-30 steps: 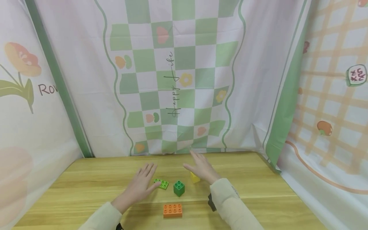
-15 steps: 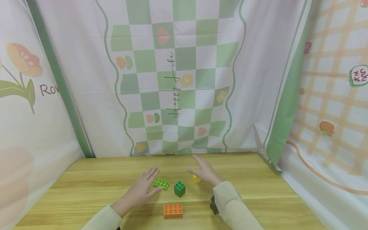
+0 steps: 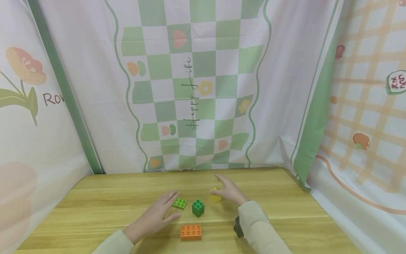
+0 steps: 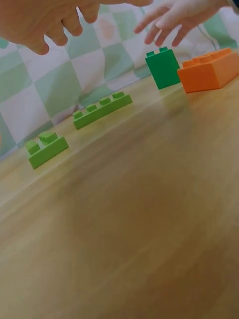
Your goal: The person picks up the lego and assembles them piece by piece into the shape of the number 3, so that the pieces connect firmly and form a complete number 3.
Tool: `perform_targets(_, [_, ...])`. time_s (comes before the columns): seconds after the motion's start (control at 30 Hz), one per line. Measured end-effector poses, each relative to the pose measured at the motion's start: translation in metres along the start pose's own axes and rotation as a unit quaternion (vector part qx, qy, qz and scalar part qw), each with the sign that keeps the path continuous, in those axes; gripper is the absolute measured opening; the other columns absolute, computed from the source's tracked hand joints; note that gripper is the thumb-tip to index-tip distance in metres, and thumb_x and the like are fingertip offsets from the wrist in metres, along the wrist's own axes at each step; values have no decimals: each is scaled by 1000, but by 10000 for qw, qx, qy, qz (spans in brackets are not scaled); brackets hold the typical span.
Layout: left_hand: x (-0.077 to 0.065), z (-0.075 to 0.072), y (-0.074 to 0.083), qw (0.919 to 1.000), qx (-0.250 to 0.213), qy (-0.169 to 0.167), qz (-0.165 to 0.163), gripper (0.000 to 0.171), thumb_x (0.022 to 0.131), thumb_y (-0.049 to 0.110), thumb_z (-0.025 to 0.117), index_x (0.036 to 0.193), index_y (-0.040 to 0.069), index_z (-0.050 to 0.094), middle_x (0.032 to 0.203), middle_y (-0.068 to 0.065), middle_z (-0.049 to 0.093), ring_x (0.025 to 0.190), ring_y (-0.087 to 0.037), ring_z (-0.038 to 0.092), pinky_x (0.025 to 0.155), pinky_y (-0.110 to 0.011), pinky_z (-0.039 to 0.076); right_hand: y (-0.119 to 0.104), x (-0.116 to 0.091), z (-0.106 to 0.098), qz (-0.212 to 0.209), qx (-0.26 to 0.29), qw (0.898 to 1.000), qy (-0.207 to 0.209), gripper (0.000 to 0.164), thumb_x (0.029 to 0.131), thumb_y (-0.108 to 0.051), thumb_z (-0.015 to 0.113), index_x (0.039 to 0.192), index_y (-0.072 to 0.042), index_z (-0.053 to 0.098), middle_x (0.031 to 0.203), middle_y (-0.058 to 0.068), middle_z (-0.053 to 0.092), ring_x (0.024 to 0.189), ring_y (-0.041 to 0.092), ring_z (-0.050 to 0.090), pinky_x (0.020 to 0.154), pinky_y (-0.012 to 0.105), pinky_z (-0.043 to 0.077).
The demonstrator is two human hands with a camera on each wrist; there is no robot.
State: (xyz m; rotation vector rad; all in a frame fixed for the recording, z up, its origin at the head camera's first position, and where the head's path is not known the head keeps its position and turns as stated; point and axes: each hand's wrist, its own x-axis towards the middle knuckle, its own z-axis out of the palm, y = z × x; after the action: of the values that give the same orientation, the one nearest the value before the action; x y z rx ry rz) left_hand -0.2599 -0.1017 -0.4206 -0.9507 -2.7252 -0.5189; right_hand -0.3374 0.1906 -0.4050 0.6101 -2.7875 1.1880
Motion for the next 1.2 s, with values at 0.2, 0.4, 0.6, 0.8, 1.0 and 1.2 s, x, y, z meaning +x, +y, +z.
perform_targets(0.2, [-3,7,1,9998,122,-44,133,65,95,46,42,141,2,31,146,-14,28,132,-30,27,105,-47,23,3,-1,0,92,115,9999,-26,68,83,-25,69,137,2,37,130,29,42,117,46,39,91,57,38])
perform_targets(0.4, [-5,14,0,9996,-2,-221,167,63,94,45,44,140,2,35,144,-14,32,129,-33,30,104,-50,23,6,-2,0,83,261,9996,-76,66,83,-21,69,136,3,38,129,29,44,114,46,42,89,54,41])
perform_targets(0.6, [-6,15,-1,9971,-437,-611,-122,65,93,51,40,137,3,40,142,-15,35,129,-32,31,103,-51,25,9,-2,0,219,462,9986,-110,64,83,-19,70,135,3,39,127,29,45,110,46,44,84,51,45])
perform_targets(0.8, [-7,17,-2,9945,-661,-784,-197,66,93,53,38,138,5,39,142,-13,36,129,-30,32,103,-48,28,12,-1,2,344,541,9979,-113,62,83,-17,70,134,3,41,124,29,47,106,43,48,80,47,47])
perform_targets(1.0, [-8,20,0,9891,-1218,-815,-171,64,93,49,43,137,4,40,138,-12,41,126,-29,37,101,-47,32,16,0,3,363,590,9974,-183,61,82,-19,70,132,4,44,123,31,47,103,41,50,80,46,47])
perform_targets(1.2, [-8,22,1,9702,-2148,-975,-554,66,90,48,52,138,4,39,137,-10,44,125,-28,38,101,-48,31,20,-3,2,-6,522,9984,-202,56,83,-23,69,128,3,49,118,32,49,96,34,54,77,43,48])
